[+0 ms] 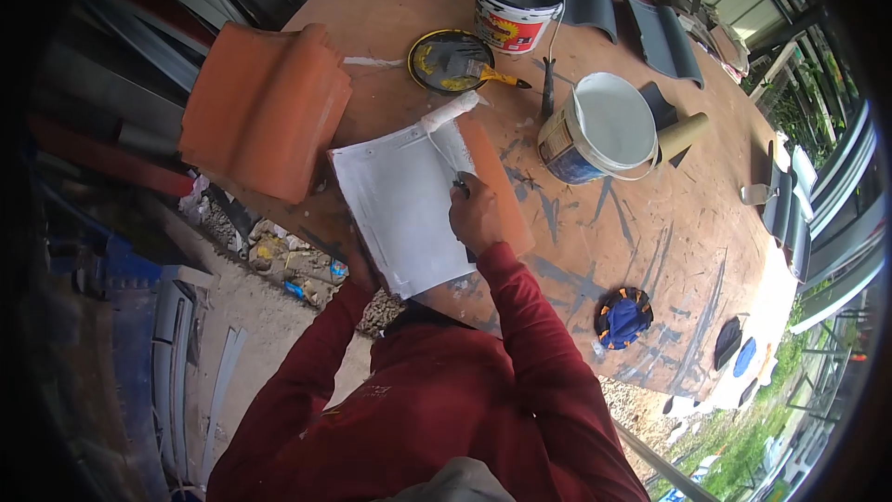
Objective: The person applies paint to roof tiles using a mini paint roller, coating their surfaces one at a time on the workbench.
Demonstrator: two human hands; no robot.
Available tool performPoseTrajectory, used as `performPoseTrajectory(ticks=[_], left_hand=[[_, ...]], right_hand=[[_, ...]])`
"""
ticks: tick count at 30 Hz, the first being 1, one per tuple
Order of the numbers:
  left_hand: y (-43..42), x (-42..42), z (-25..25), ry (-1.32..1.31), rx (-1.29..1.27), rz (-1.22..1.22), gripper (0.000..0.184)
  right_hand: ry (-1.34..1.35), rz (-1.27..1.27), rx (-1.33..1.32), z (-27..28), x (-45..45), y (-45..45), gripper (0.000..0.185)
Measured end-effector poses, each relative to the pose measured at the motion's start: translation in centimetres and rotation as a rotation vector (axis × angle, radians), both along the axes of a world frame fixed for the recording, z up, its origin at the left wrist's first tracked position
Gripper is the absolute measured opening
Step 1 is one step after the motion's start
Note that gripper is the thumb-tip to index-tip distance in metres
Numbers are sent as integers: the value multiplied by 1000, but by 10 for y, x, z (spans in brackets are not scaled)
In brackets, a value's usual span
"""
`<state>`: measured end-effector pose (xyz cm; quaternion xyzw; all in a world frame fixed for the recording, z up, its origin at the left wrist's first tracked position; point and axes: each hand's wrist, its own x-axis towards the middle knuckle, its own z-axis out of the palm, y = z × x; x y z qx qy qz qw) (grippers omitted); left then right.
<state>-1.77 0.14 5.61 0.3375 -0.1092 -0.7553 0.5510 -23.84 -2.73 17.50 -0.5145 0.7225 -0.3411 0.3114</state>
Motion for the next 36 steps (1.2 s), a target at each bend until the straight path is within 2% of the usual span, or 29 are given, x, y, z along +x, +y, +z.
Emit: performPoseTrajectory(ticks=[1,3,6,9,11,14,16,18,20,21,22,23,26,28,31,33,36], left_hand=[[-5,-2,-10,12,-8,7,66],[-2,7,-40,24,-9,-24,66],[1,14,-55,54,7,-69,67],[1,11,-26,44,51,-79,68],[0,11,-35,43,44,-79,68],[-2,14,-53,42,3,-79,69],[-1,14,-45,69,-2,-98,69],[-3,12,-36,35,4,-105,69],[-2,11,-27,1,11,-100,69],[-2,8,-23,-3,20,-81,69],[0,5,-19,-6,33,-60,70],[0,2,-16,-60,15,-26,69],[1,3,-31,-128,-8,23,70],[2,6,-20,-59,7,-15,70],[1,12,-30,20,41,-52,69],[1,13,-38,51,80,-28,67],[2,10,-31,-106,65,30,66]], right_hand=[[92,48,-83,-14,-15,26,33],[-44,-11,9,-19,-26,75,36],[-83,-59,235,16,-35,140,37],[-70,-99,275,28,-39,193,37],[-77,-107,249,27,-43,209,37],[-76,-85,291,28,-39,175,37],[-100,-64,176,12,-31,131,36],[11,-18,-43,-13,-21,77,35],[-8,-14,-21,-18,-8,23,35],[-11,-3,-32,-6,0,2,35],[-82,-33,77,15,7,-15,34],[-151,-64,189,27,12,-24,34],[-168,-36,285,30,2,-26,33],[-72,31,62,-21,-26,6,34],[-61,44,88,-18,-51,88,36],[-144,2,237,-1,-64,142,36],[-93,-21,234,20,-76,203,35]])
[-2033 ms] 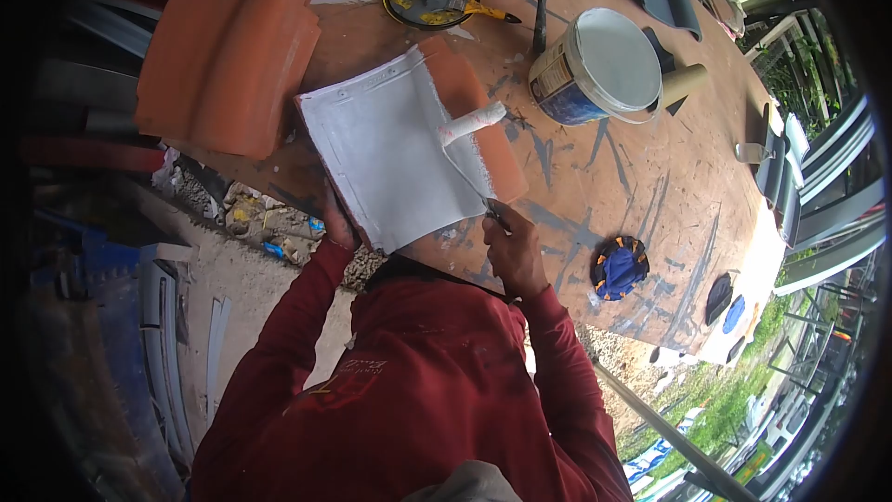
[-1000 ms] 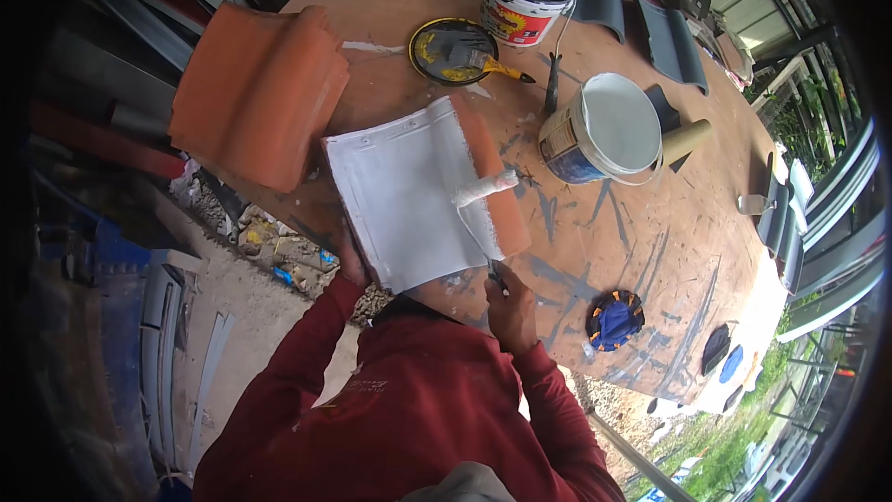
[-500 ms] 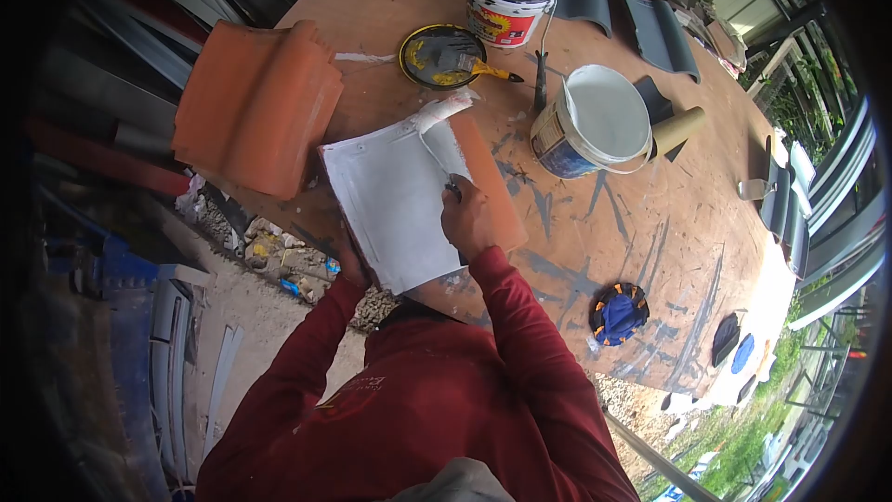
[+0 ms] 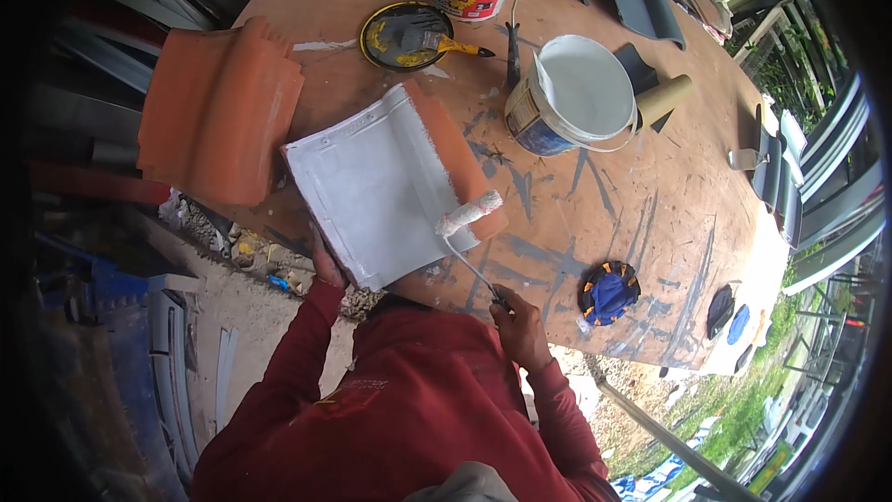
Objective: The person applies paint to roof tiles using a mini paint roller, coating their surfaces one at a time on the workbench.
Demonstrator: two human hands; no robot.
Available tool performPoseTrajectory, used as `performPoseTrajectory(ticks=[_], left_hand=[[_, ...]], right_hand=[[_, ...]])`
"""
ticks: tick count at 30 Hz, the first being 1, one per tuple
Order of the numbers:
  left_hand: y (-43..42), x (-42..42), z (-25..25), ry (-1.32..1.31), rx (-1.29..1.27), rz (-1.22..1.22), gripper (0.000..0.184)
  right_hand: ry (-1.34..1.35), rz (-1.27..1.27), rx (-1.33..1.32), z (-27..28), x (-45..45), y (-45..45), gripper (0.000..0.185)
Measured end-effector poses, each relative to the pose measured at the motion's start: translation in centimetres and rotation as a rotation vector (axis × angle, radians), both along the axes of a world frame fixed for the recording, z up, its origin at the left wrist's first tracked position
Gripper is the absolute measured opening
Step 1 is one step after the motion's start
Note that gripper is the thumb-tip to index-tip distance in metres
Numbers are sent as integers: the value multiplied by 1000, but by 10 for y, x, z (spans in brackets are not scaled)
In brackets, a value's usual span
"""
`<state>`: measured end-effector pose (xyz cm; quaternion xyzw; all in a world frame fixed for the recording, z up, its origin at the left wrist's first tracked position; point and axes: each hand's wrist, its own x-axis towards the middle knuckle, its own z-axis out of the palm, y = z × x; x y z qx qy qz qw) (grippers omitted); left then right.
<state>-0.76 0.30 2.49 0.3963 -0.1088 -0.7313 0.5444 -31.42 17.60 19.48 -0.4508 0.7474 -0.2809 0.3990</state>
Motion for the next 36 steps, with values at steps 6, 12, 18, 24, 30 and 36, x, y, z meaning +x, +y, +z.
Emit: performPoseTrajectory(ticks=[6,12,18,24,30,36], left_hand=[[-1,0,-3,-78,60,30,66],[-6,3,-14,-106,-16,21,69],[-2,5,-16,-30,18,17,69],[-1,9,-21,5,42,8,68],[-3,4,-14,-9,24,-7,67],[-2,1,6,-30,8,-50,70]], right_hand=[[282,-46,-91,52,-5,46,58],[-141,-66,79,37,-41,73,46],[39,173,-71,40,-41,62,39],[160,223,-81,44,-27,39,40],[123,184,-122,23,3,-39,42],[63,161,-171,9,31,-99,42]])
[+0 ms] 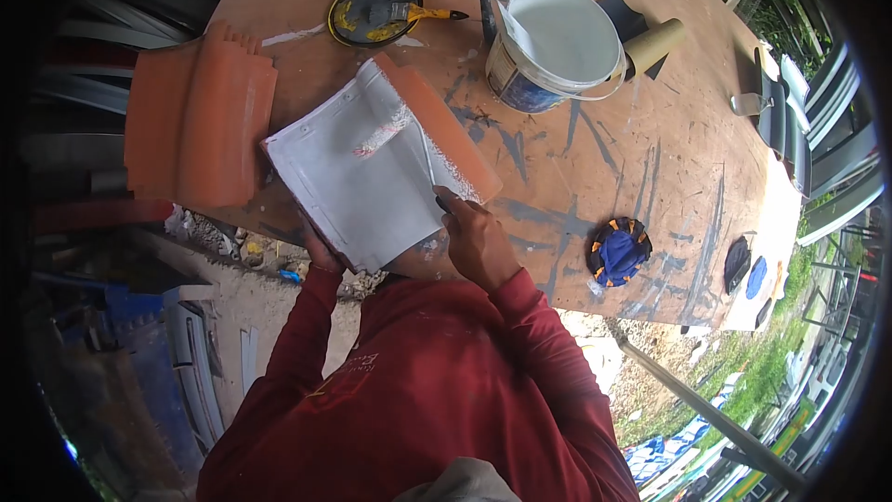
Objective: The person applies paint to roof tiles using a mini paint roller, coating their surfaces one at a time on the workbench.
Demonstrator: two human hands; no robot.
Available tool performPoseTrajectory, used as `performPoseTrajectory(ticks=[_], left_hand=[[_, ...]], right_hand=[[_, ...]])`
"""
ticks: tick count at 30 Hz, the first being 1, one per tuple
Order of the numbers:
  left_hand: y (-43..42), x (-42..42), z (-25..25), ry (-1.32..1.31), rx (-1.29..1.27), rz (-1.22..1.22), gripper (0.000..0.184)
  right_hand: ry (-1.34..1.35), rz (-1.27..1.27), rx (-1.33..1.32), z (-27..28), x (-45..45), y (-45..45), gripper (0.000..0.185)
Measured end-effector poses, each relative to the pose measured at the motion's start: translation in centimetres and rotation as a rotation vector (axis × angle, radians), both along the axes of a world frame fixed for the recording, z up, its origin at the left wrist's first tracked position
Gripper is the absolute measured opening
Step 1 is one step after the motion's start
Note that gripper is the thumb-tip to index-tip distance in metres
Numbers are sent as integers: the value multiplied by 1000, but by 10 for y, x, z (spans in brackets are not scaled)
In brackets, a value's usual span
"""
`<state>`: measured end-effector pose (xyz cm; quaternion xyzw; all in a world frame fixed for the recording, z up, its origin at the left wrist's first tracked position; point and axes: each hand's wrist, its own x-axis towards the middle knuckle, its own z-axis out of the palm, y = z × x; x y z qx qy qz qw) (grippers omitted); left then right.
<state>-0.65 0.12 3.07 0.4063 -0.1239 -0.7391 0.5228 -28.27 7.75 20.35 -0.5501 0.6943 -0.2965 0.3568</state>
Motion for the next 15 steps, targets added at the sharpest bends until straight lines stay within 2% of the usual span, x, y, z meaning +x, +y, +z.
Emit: performPoseTrajectory(ticks=[7,10,15], left_hand=[[0,2,-16,85,13,46,68],[1,7,-25,78,15,16,68],[-2,4,-12,70,33,24,69]], right_hand=[[16,-19,53,27,-31,91,39],[150,37,114,53,-33,128,37],[109,-129,189,52,-40,140,39]])
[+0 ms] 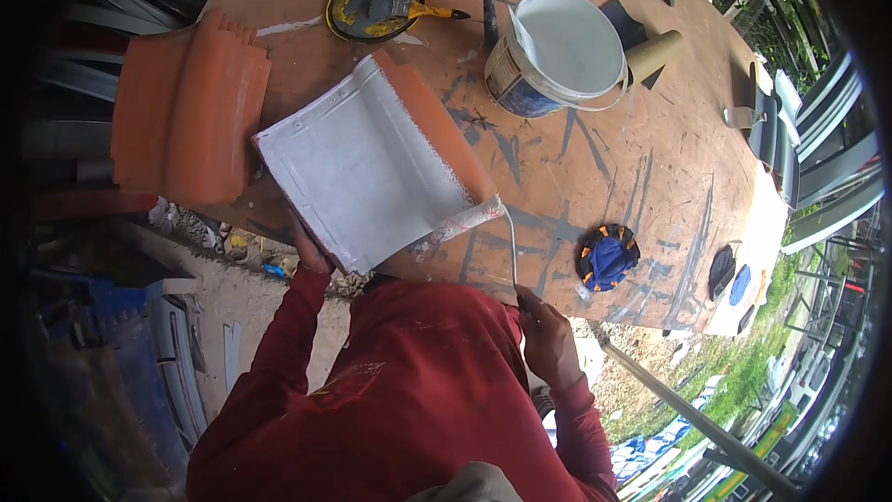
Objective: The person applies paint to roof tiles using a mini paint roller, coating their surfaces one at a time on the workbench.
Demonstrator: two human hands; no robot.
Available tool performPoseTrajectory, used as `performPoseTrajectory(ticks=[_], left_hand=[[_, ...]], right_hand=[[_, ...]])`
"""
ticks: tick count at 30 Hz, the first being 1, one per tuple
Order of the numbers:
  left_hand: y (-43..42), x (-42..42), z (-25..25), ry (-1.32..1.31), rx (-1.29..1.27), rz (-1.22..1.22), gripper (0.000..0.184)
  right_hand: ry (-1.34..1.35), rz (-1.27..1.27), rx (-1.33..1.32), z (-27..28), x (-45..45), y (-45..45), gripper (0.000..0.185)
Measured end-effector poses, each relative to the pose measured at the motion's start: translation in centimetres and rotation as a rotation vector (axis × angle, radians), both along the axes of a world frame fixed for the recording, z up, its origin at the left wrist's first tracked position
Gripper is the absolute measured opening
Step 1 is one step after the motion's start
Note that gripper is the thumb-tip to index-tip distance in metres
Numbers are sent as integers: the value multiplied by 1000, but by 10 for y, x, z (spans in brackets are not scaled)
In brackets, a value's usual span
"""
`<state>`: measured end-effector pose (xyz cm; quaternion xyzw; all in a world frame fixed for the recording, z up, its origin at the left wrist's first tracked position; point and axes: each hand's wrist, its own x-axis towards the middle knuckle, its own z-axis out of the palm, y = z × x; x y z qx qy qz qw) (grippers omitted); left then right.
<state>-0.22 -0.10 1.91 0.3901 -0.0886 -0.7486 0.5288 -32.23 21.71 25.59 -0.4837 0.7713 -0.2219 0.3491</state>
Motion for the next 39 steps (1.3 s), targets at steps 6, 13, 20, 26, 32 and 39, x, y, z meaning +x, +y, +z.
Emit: performPoseTrajectory(ticks=[6,13,20,26,32,39], left_hand=[[1,-1,3,-32,-34,-28,71],[-1,-5,12,-44,-60,-62,70],[2,-5,3,-1,-55,-58,71],[-2,-3,8,-17,-51,-96,73],[-4,-8,18,-11,-25,-46,71],[1,-5,2,-61,6,-11,69]], right_hand=[[-74,36,-92,-22,-6,-76,41],[44,155,-394,-58,17,-239,40],[125,184,-275,-42,27,-261,39],[90,151,-321,-42,27,-246,38],[114,156,-351,-46,25,-260,39],[46,82,-275,-33,4,-129,43]])
